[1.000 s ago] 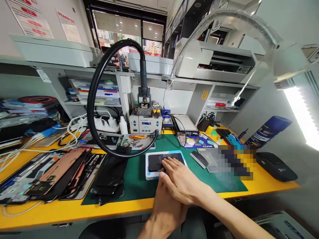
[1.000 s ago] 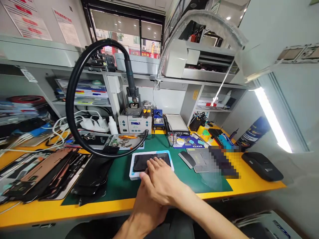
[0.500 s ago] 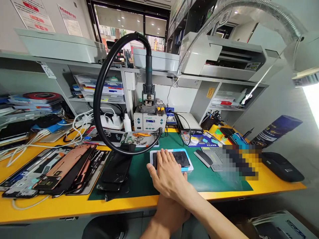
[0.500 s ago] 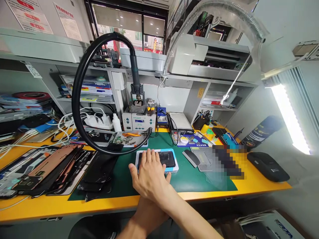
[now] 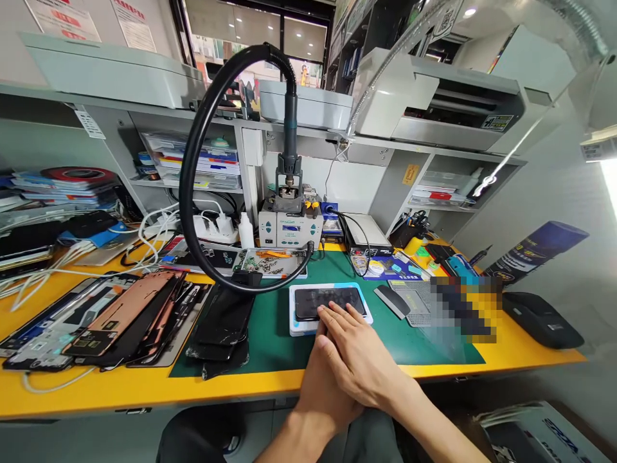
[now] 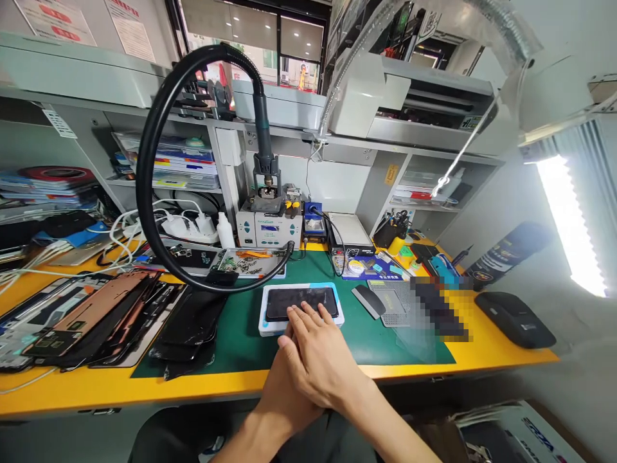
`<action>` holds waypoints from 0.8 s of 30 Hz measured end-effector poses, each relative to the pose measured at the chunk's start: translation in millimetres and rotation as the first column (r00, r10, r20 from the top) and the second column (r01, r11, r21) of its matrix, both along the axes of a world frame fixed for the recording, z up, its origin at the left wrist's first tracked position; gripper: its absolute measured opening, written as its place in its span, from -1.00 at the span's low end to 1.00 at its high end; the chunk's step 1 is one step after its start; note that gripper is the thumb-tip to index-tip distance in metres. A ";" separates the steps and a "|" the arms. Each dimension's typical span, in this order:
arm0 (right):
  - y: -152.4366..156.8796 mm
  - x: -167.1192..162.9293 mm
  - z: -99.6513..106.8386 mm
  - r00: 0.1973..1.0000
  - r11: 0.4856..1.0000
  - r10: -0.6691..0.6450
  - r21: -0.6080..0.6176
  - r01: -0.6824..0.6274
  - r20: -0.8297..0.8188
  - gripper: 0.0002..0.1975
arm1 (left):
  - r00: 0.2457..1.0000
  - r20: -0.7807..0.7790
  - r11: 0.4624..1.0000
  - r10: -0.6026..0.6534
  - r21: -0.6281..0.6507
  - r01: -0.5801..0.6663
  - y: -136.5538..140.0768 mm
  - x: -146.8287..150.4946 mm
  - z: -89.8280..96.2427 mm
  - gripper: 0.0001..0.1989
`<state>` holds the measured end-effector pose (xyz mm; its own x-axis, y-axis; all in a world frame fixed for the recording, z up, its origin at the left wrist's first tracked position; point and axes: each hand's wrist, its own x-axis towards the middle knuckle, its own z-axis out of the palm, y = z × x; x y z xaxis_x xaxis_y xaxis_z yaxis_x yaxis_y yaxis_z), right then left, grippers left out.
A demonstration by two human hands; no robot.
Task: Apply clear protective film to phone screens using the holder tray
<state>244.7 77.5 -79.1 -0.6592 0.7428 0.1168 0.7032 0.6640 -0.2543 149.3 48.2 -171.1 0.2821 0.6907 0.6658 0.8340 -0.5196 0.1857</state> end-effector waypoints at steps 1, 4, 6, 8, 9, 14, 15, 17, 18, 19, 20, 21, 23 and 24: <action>2.1 8.9 -2.2 1.000 1.000 -0.024 0.008 0.024 0.007 -0.47 | 1.000 -0.018 1.000 -0.024 -0.011 0.023 -0.2 -2.0 3.2 -0.30; 6.2 33.1 -12.4 0.989 0.987 -0.147 0.076 0.145 0.014 -0.48 | 0.998 -0.044 0.997 -0.044 -0.065 0.041 -2.3 -7.7 12.2 -0.30; 6.4 43.1 -19.0 0.976 0.968 -0.217 0.128 0.215 -0.003 -0.47 | 0.999 -0.032 0.996 -0.022 -0.083 0.019 -4.0 -9.1 15.6 -0.38; 5.5 46.8 -22.6 0.982 0.971 -0.190 0.145 0.191 -0.020 -0.47 | 1.000 -0.016 0.999 -0.009 -0.050 0.009 -5.0 -8.2 15.7 -0.44; 5.2 46.9 -23.1 0.988 0.978 -0.153 0.143 0.155 -0.024 -0.48 | 1.000 -0.006 1.000 -0.003 -0.024 0.003 -5.4 -7.3 14.6 -0.45; 9.8 49.1 -21.9 0.971 0.949 -0.216 0.212 0.233 -0.101 -0.54 | 0.997 0.057 0.997 0.054 -0.066 -0.050 -6.9 -2.0 4.4 -0.54; 11.7 51.0 -21.7 0.967 0.942 -0.220 0.230 0.244 -0.127 -0.55 | 0.997 0.061 0.995 0.057 -0.085 -0.052 -7.2 -1.3 2.8 -0.54; 17.1 54.4 -20.5 0.976 0.953 -0.157 0.238 0.189 -0.149 -0.58 | 0.996 0.063 0.994 0.056 -0.096 -0.049 -7.7 -0.2 0.5 -0.49; 21.2 55.3 -19.1 0.980 0.959 -0.133 0.230 0.165 -0.151 -0.60 | 0.996 0.066 0.994 0.058 -0.093 -0.052 -7.9 0.3 0.0 -0.47; 26.7 55.5 -17.2 0.979 0.961 -0.136 0.220 0.167 -0.151 -0.61 | 0.995 0.070 0.994 0.067 -0.091 -0.060 -8.1 0.6 -0.1 -0.48; 33.7 55.0 -14.8 0.974 0.957 -0.164 0.214 0.196 -0.156 -0.62 | 0.994 0.073 0.993 0.076 -0.091 -0.070 -8.2 0.8 0.2 -0.51; 42.2 53.8 -12.0 0.966 0.949 -0.200 0.213 0.232 -0.163 -0.62 | 0.994 0.072 0.992 0.086 -0.093 -0.079 -8.4 1.0 0.8 -0.55; 61.7 50.1 -6.1 0.962 0.945 -0.225 0.207 0.255 -0.157 -0.60 | 0.994 0.059 0.990 0.096 -0.105 -0.089 -8.5 1.2 2.9 -0.62; 71.5 48.0 -3.4 0.969 0.953 -0.204 0.198 0.229 -0.139 -0.57 | 0.994 0.051 0.990 0.097 -0.110 -0.091 -8.5 1.2 4.1 -0.63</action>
<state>292.7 149.0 -82.5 -0.4581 0.8162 0.3522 0.8100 0.5464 -0.2129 150.5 39.7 -167.0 0.1765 0.7806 0.5995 0.8649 -0.4138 0.2841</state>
